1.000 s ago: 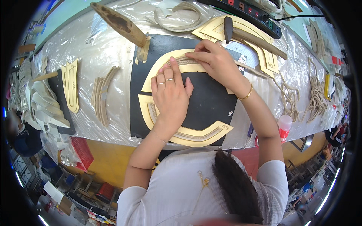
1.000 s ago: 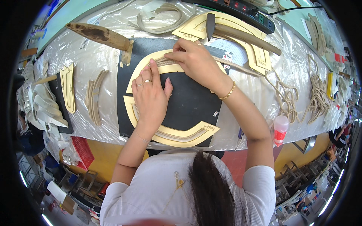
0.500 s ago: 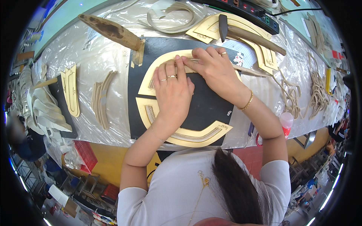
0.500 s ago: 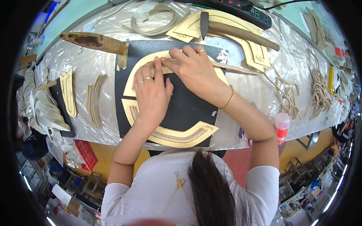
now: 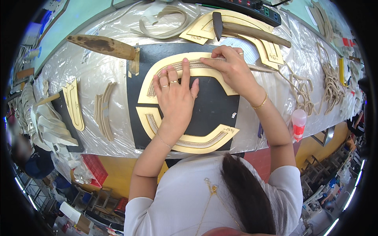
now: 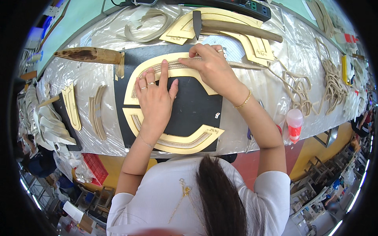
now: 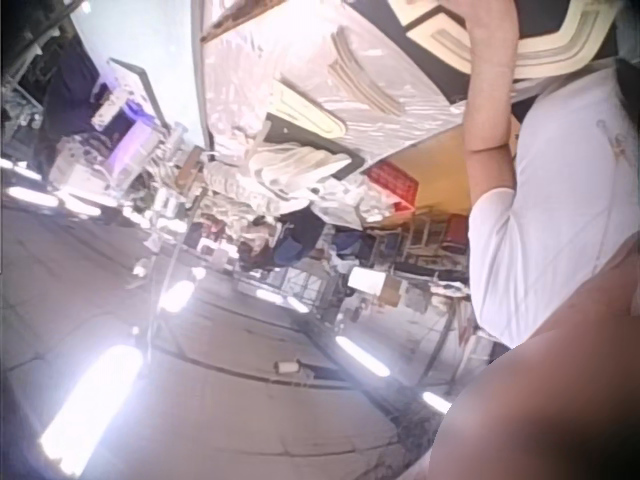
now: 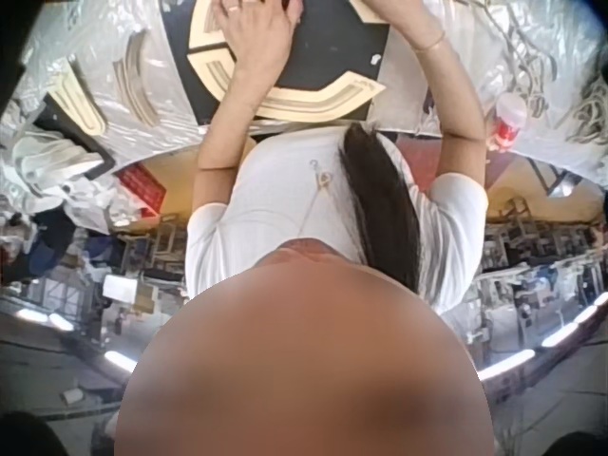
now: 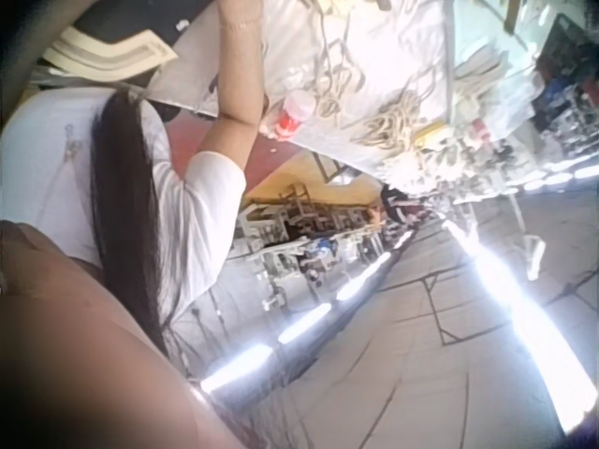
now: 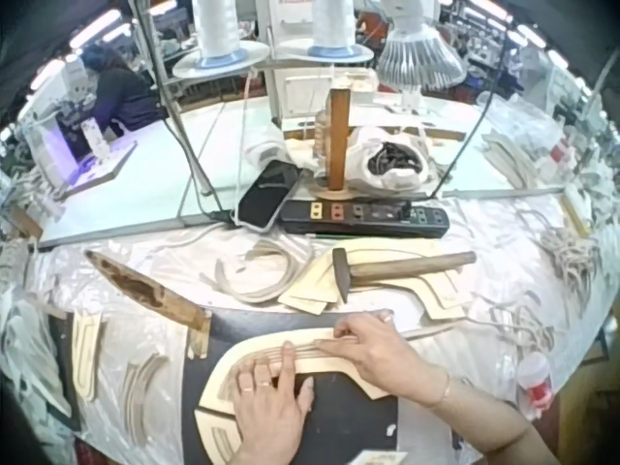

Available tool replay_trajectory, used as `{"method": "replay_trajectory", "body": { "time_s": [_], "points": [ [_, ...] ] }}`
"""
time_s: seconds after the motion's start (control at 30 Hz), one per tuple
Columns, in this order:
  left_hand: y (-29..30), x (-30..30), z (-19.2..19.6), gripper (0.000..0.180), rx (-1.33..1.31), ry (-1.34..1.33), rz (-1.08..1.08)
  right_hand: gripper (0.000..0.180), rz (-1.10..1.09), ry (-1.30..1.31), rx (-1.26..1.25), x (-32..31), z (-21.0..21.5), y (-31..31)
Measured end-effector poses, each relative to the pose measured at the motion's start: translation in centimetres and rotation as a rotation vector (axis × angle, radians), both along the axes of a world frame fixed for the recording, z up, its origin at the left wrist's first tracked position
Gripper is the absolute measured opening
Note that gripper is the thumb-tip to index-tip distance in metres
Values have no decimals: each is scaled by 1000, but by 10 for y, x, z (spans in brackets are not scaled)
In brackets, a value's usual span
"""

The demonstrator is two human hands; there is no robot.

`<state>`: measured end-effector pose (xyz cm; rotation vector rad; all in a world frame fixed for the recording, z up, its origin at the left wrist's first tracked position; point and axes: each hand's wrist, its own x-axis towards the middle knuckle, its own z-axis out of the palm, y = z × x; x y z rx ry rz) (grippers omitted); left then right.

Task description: The person assembles a decorative letter by applying glue to a rope and pressing it into a channel on a wooden letter-shaped piece. They repeatedly cut rope segments, apply glue, and press the rope into place, smoothing it with a small tool. The process continues across multiple segments of the letter's outline.

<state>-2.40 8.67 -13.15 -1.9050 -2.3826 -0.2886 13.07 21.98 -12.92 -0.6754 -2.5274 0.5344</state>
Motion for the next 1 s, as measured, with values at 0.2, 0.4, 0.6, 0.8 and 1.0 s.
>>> {"method": "replay_trajectory", "body": {
  "time_s": [0.2, 0.4, 0.6, 0.8, 1.0],
  "points": [
    [1, 0, 1, 60, -21, 6, -8, 36, 12, -81, 102, 3, 4, -7],
    [5, 6, 6, 50, -30, -5, -9, 32, -64, -191, 248, 2, 9, -22],
    [20, 0, 2, 45, 118, -205, -273, 33, -132, -143, 66, 12, 10, -19],
    [23, 6, -1, 44, 102, -109, -280, 34, -197, 16, 54, 35, 5, -8],
    [26, 11, 0, 46, 89, -11, -284, 31, -216, 6, 59, 38, 1, -15]
  ]
}}
